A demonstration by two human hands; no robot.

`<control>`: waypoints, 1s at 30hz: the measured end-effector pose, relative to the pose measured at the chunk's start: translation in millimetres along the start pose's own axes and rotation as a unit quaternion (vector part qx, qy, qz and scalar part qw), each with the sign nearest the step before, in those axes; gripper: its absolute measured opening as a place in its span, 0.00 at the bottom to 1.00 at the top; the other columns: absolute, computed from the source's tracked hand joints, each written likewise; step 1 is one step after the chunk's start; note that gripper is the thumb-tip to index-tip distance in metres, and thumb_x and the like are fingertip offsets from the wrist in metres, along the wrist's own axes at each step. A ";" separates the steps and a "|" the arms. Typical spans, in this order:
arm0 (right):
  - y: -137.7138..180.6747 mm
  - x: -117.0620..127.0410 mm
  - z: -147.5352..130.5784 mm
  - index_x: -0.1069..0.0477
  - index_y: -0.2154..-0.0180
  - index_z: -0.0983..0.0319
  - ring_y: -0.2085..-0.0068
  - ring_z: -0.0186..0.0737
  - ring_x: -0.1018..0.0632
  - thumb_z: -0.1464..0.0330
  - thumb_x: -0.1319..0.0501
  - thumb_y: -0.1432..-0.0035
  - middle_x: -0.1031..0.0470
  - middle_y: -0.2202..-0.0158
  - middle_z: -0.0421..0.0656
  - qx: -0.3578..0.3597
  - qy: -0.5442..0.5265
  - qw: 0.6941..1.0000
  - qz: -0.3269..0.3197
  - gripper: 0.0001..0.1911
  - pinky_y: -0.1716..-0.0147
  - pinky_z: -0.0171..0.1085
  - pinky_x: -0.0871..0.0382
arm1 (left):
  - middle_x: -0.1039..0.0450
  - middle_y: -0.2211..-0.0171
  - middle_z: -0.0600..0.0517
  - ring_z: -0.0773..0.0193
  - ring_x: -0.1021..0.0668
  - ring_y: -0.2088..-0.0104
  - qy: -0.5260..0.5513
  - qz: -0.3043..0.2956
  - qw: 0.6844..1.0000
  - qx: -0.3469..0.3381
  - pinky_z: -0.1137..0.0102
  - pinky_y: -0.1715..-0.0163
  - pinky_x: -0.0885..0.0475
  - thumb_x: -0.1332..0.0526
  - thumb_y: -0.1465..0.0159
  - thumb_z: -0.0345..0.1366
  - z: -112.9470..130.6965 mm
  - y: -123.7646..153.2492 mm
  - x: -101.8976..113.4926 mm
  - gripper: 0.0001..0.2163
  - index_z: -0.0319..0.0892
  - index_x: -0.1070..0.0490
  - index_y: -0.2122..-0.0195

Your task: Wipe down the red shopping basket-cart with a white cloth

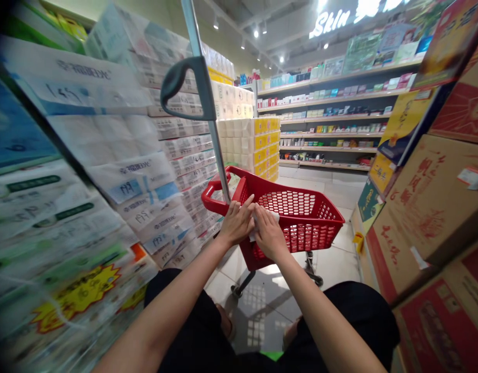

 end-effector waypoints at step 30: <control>33.4 22.0 105.9 0.32 0.53 0.56 0.53 0.43 0.29 0.57 0.57 0.32 0.25 0.55 0.44 -0.119 0.089 0.989 -0.024 0.20 0.50 0.43 0.43 | 0.34 0.44 0.47 0.55 0.31 0.48 -0.022 -0.024 0.999 -0.027 0.57 0.39 0.44 0.49 0.32 0.31 -6.5 5.6 3.8 0.16 0.46 0.36 0.45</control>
Point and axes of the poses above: each hand's wrist, its own y-axis away from the middle knuckle, its own x-axis out of the back of the hand, z = x × y, the point moved 7 cm from there along -y, towards the middle knuckle
